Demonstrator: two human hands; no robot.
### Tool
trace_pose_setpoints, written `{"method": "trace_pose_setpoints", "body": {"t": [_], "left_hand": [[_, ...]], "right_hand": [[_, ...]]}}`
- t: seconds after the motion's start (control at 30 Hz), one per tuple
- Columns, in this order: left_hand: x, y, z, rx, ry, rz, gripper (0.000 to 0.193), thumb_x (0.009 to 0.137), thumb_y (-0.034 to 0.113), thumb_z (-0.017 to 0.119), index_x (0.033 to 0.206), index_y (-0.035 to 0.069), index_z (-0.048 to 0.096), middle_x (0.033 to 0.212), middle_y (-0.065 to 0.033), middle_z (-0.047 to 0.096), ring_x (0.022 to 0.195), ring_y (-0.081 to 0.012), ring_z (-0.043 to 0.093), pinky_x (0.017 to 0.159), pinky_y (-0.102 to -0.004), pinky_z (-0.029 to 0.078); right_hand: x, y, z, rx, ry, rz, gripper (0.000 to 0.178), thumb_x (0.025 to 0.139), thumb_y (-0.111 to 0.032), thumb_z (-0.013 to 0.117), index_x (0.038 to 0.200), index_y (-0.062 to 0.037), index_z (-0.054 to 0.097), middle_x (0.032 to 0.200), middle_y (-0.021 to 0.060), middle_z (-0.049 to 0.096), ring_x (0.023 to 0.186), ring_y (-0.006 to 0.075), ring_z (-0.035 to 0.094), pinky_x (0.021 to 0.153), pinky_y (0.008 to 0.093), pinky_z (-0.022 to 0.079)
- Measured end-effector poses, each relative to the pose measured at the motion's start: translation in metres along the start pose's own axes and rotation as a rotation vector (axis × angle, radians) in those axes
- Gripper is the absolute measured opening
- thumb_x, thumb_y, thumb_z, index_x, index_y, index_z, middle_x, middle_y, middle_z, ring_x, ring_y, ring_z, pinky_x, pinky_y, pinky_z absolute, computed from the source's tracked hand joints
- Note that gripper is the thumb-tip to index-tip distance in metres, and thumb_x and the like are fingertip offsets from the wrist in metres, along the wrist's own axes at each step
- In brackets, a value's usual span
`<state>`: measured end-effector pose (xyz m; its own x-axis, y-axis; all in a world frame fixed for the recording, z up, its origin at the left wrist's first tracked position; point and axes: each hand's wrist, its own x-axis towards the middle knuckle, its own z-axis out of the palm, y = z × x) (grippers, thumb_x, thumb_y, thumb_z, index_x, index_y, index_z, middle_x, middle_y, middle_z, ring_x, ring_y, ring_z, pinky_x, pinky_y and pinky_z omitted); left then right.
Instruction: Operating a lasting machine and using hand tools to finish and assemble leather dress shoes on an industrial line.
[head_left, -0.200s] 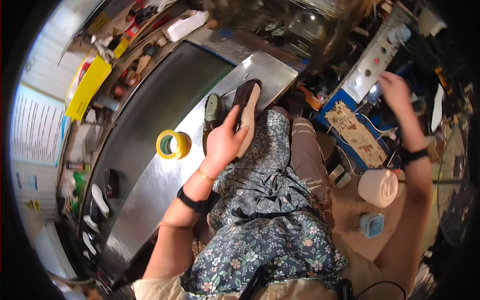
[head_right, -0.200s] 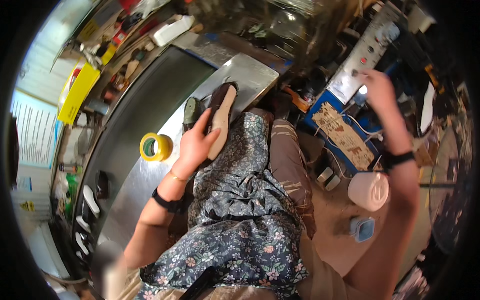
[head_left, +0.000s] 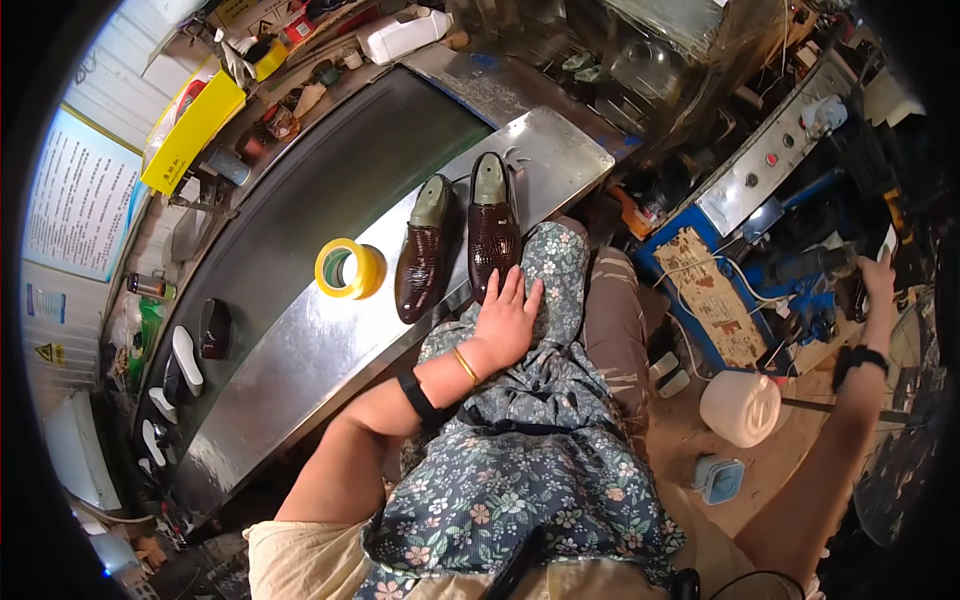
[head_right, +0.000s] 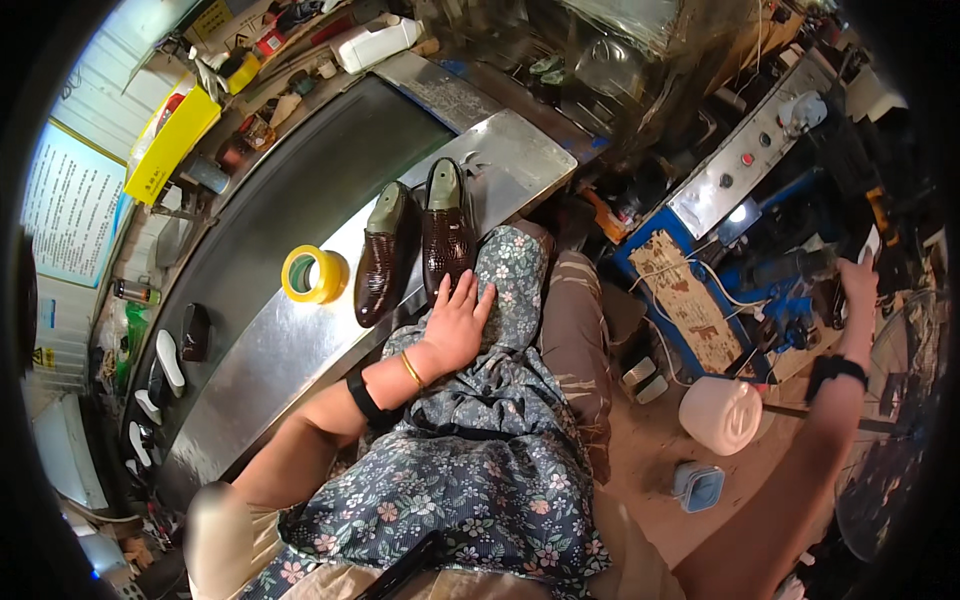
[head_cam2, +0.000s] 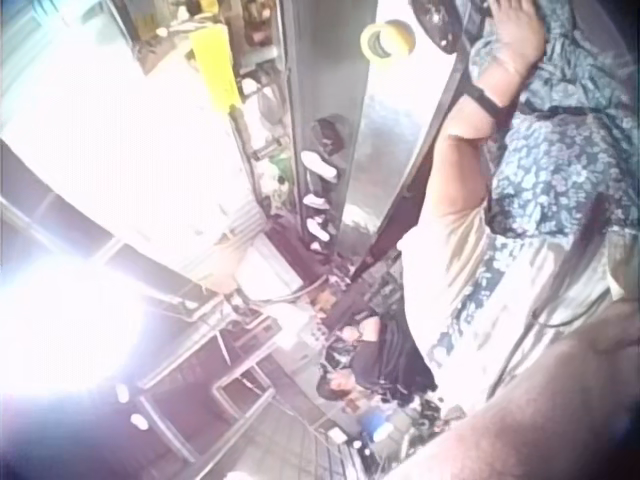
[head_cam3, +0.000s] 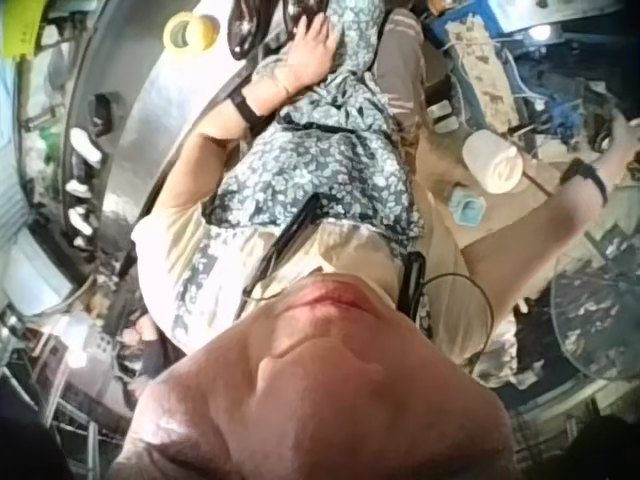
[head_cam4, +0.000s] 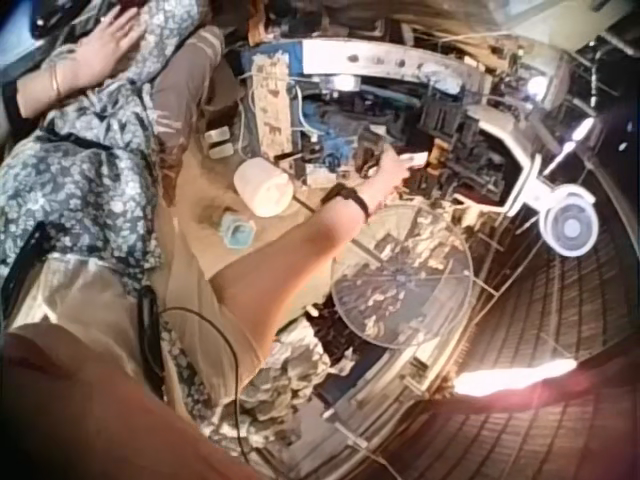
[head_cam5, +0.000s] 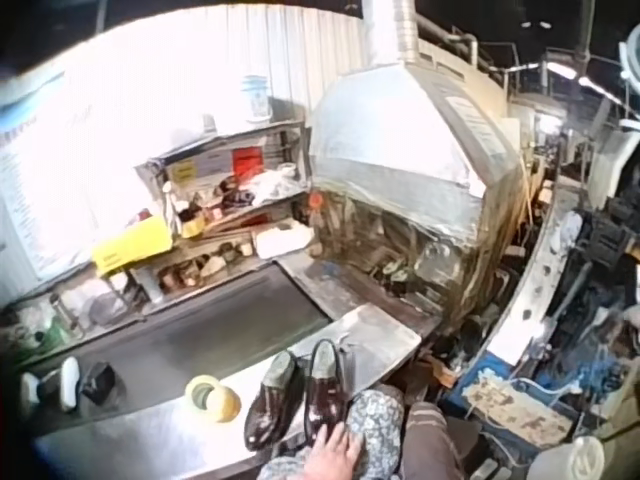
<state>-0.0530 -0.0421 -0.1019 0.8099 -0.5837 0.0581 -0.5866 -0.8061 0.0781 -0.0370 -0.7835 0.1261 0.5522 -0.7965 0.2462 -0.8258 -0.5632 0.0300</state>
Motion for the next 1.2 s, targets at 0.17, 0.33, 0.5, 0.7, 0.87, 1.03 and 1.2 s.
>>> {"method": "trace_pose_setpoints", "body": {"t": [0.17,0.33,0.5,0.7,0.87,1.03,1.2], "left_hand": [[-0.01,-0.002,-0.027,-0.353,0.207,-0.1,0.047,0.083,0.011,0.063,0.129,0.003,0.057,0.131,-0.0203,0.057,0.13,-0.0404,0.046,0.113,-0.0553,0.028],[0.019,0.018,-0.06,-1.384,-0.025,-0.271,0.036,0.096,0.018,0.062,0.127,0.0,0.06,0.12,-0.0086,0.066,0.113,-0.0176,0.061,0.096,-0.0313,0.048],[0.088,0.032,-0.09,-2.271,0.231,-0.604,0.069,0.093,0.069,0.044,0.125,0.009,0.058,0.109,-0.0064,0.065,0.093,-0.0178,0.06,0.083,-0.0286,0.047],[0.051,-0.028,-0.069,-2.378,0.289,-0.697,0.045,0.1,0.044,0.04,0.108,0.007,0.065,0.092,-0.0091,0.07,0.074,-0.0231,0.068,0.068,-0.0358,0.059],[0.034,-0.029,-0.052,-2.237,0.169,-0.822,0.036,0.1,0.036,0.047,0.106,0.006,0.065,0.09,-0.0064,0.069,0.075,-0.0187,0.068,0.068,-0.0321,0.058],[0.072,-0.034,-0.082,-1.941,-0.12,-0.733,0.039,0.1,0.036,0.049,0.102,0.0,0.065,0.092,-0.0103,0.07,0.079,-0.0241,0.069,0.073,-0.0377,0.057],[0.024,0.035,-0.088,-1.168,-0.106,-0.063,0.042,0.094,0.026,0.061,0.127,0.002,0.052,0.113,-0.0194,0.063,0.105,-0.0303,0.062,0.093,-0.0389,0.049]], "right_hand": [[-0.101,-0.068,-0.013,0.032,0.234,-0.045,0.075,0.078,-0.047,0.063,0.147,-0.0291,0.042,0.145,0.0221,0.044,0.128,0.0425,0.048,0.105,0.0505,0.04],[-0.247,-0.122,-0.007,0.736,0.533,-0.603,0.072,0.07,-0.007,0.076,0.137,-0.0027,0.049,0.134,0.0149,0.054,0.122,0.0286,0.053,0.106,0.037,0.039],[-0.447,-0.235,-0.029,1.127,-0.089,-1.0,0.075,0.066,-0.016,0.084,0.134,-0.001,0.054,0.141,0.018,0.05,0.132,0.0315,0.046,0.111,0.0412,0.035],[-0.501,-0.258,0.022,1.709,-1.31,-0.708,0.06,0.103,-0.025,0.053,0.151,-0.0001,0.027,0.155,0.0138,0.034,0.137,0.0202,0.037,0.112,0.0339,0.031],[-0.553,-0.247,0.015,1.304,-1.029,-0.794,0.061,0.104,-0.027,0.05,0.147,0.0075,0.027,0.133,0.0221,0.055,0.122,0.0219,0.053,0.103,0.0338,0.041],[-0.482,-0.246,0.045,1.374,-1.755,-0.483,0.072,0.102,-0.043,0.049,0.151,0.0009,0.021,0.134,0.0165,0.053,0.117,0.0236,0.057,0.1,0.0352,0.047],[-0.476,-0.203,0.032,1.526,-1.78,-0.214,0.064,0.084,-0.008,0.067,0.143,-0.007,0.044,0.131,0.0081,0.057,0.112,0.0204,0.06,0.098,0.0333,0.047]]}}
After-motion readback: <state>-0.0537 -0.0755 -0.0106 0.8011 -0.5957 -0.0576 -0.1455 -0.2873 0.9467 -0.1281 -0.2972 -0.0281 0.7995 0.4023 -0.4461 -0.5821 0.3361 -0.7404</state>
